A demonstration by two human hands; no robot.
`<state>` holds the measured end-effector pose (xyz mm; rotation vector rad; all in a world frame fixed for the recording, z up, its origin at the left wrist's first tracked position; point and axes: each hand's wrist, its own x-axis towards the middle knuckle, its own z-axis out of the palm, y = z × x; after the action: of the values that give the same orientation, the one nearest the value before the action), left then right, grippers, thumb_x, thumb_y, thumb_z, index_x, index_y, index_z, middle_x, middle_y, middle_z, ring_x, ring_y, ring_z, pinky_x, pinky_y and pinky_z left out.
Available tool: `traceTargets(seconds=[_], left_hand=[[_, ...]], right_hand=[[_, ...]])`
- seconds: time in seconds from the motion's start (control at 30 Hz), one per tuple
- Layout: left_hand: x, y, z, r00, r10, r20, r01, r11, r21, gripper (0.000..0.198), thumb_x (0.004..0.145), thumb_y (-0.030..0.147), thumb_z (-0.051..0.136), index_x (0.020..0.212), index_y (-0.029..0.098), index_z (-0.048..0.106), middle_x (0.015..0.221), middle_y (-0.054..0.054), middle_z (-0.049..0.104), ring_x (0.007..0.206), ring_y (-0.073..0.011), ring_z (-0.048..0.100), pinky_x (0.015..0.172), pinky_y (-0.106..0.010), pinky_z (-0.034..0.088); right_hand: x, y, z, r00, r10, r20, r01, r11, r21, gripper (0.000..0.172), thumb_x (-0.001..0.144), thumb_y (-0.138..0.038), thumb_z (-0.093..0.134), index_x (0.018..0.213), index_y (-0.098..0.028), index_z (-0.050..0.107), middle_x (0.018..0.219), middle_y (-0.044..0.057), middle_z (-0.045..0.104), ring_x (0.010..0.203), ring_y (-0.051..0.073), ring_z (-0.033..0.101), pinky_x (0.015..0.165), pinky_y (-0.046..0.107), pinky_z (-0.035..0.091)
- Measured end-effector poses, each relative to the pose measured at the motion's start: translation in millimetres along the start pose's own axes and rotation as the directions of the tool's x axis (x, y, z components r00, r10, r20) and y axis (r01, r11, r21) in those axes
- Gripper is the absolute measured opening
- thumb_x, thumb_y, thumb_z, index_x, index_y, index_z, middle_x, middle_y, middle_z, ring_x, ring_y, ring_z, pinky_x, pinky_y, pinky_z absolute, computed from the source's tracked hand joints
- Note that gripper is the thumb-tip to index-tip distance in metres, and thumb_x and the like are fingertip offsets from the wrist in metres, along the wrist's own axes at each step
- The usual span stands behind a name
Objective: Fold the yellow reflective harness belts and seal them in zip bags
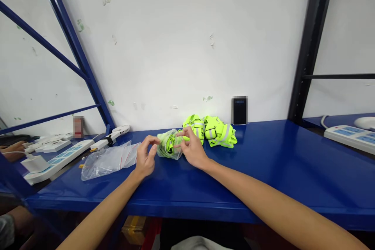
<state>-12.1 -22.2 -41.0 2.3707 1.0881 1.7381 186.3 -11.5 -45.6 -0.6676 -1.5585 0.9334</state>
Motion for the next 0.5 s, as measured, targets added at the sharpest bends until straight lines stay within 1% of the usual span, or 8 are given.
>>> traceTargets(seconds=[0.03, 0.1, 0.13, 0.2, 0.27, 0.3, 0.4, 0.5], left_hand=[[1.3, -1.8, -0.5, 1.000, -0.003, -0.002, 0.003, 0.997, 0.078, 0.026, 0.093, 0.037, 0.042, 0.102, 0.019, 0.058, 0.099, -0.007, 0.061, 0.093, -0.0203, 0.055, 0.086, -0.035, 0.044], [2.7, -5.5, 0.1, 0.997, -0.069, 0.037, 0.060, 0.977, 0.202, 0.035, 0.095, 0.036, 0.037, 0.123, 0.020, 0.051, 0.123, -0.010, 0.056, 0.116, -0.0237, 0.048, 0.102, -0.042, 0.036], [2.4, -7.3, 1.1, 0.990, -0.121, 0.071, 0.101, 0.965, 0.241, 0.039, 0.096, 0.036, 0.034, 0.130, 0.021, 0.047, 0.132, -0.011, 0.052, 0.124, -0.0241, 0.044, 0.106, -0.045, 0.032], [-0.1, -10.1, 3.4, 0.963, -0.224, 0.150, 0.177, 0.945, 0.275, 0.044, 0.098, 0.039, 0.028, 0.137, 0.021, 0.040, 0.139, -0.011, 0.047, 0.130, -0.0238, 0.040, 0.109, -0.046, 0.029], [-3.8, -11.4, 4.9, 0.937, -0.272, 0.220, 0.203, 0.935, 0.290, 0.045, 0.099, 0.040, 0.024, 0.137, 0.023, 0.040, 0.136, -0.010, 0.049, 0.126, -0.0228, 0.043, 0.108, -0.044, 0.032], [-5.4, -11.4, 5.0, 0.932, -0.275, 0.235, 0.201, 0.934, 0.297, 0.044, 0.099, 0.041, 0.024, 0.135, 0.024, 0.042, 0.131, -0.010, 0.052, 0.122, -0.0224, 0.046, 0.106, -0.043, 0.034], [-7.1, -9.5, 3.4, 0.941, -0.228, 0.251, 0.145, 0.940, 0.308, 0.041, 0.099, 0.043, 0.026, 0.128, 0.024, 0.048, 0.116, -0.009, 0.055, 0.110, -0.0215, 0.050, 0.100, -0.041, 0.038], [-5.3, -9.6, 0.5, 0.952, -0.143, 0.269, 0.060, 0.955, 0.292, 0.037, 0.098, 0.043, 0.031, 0.123, 0.022, 0.049, 0.109, -0.008, 0.055, 0.105, -0.0215, 0.049, 0.096, -0.040, 0.039]], right_hand=[[-1.1, -1.2, -0.9, 0.998, -0.052, 0.030, 0.054, 0.995, -0.081, 0.007, 0.083, -0.019, 0.046, 0.088, -0.023, 0.048, 0.120, 0.005, 0.057, 0.073, 0.015, 0.068, 0.066, 0.032, 0.056], [-1.8, -3.8, -1.8, 0.987, -0.125, 0.097, 0.146, 0.954, -0.263, 0.017, 0.084, -0.016, 0.040, 0.087, -0.021, 0.056, 0.121, 0.009, 0.055, 0.075, 0.016, 0.067, 0.073, 0.035, 0.055], [-1.5, -5.1, -1.6, 0.983, -0.143, 0.118, 0.176, 0.922, -0.345, 0.022, 0.084, -0.014, 0.039, 0.090, -0.020, 0.060, 0.119, 0.010, 0.055, 0.077, 0.017, 0.065, 0.076, 0.037, 0.054], [-0.1, -7.1, -0.1, 0.979, -0.148, 0.143, 0.200, 0.846, -0.494, 0.026, 0.082, -0.014, 0.043, 0.099, -0.019, 0.062, 0.110, 0.012, 0.056, 0.088, 0.022, 0.062, 0.085, 0.041, 0.050], [1.6, -7.5, 1.9, 0.974, -0.129, 0.188, 0.216, 0.790, -0.574, 0.027, 0.081, -0.021, 0.053, 0.107, -0.018, 0.062, 0.106, 0.011, 0.054, 0.102, 0.027, 0.056, 0.094, 0.045, 0.044], [2.5, -7.2, 2.6, 0.970, -0.112, 0.215, 0.221, 0.776, -0.591, 0.032, 0.081, -0.027, 0.058, 0.111, -0.019, 0.061, 0.106, 0.011, 0.053, 0.104, 0.028, 0.053, 0.096, 0.045, 0.042], [4.2, -6.1, 2.3, 0.969, -0.029, 0.246, 0.182, 0.755, -0.630, 0.047, 0.078, -0.045, 0.065, 0.116, -0.019, 0.058, 0.103, 0.009, 0.051, 0.096, 0.027, 0.054, 0.092, 0.045, 0.044], [3.4, -9.6, 0.1, 0.963, 0.043, 0.264, 0.151, 0.727, -0.670, 0.048, 0.077, -0.053, 0.065, 0.106, -0.015, 0.061, 0.098, 0.009, 0.051, 0.091, 0.026, 0.054, 0.085, 0.042, 0.046]])
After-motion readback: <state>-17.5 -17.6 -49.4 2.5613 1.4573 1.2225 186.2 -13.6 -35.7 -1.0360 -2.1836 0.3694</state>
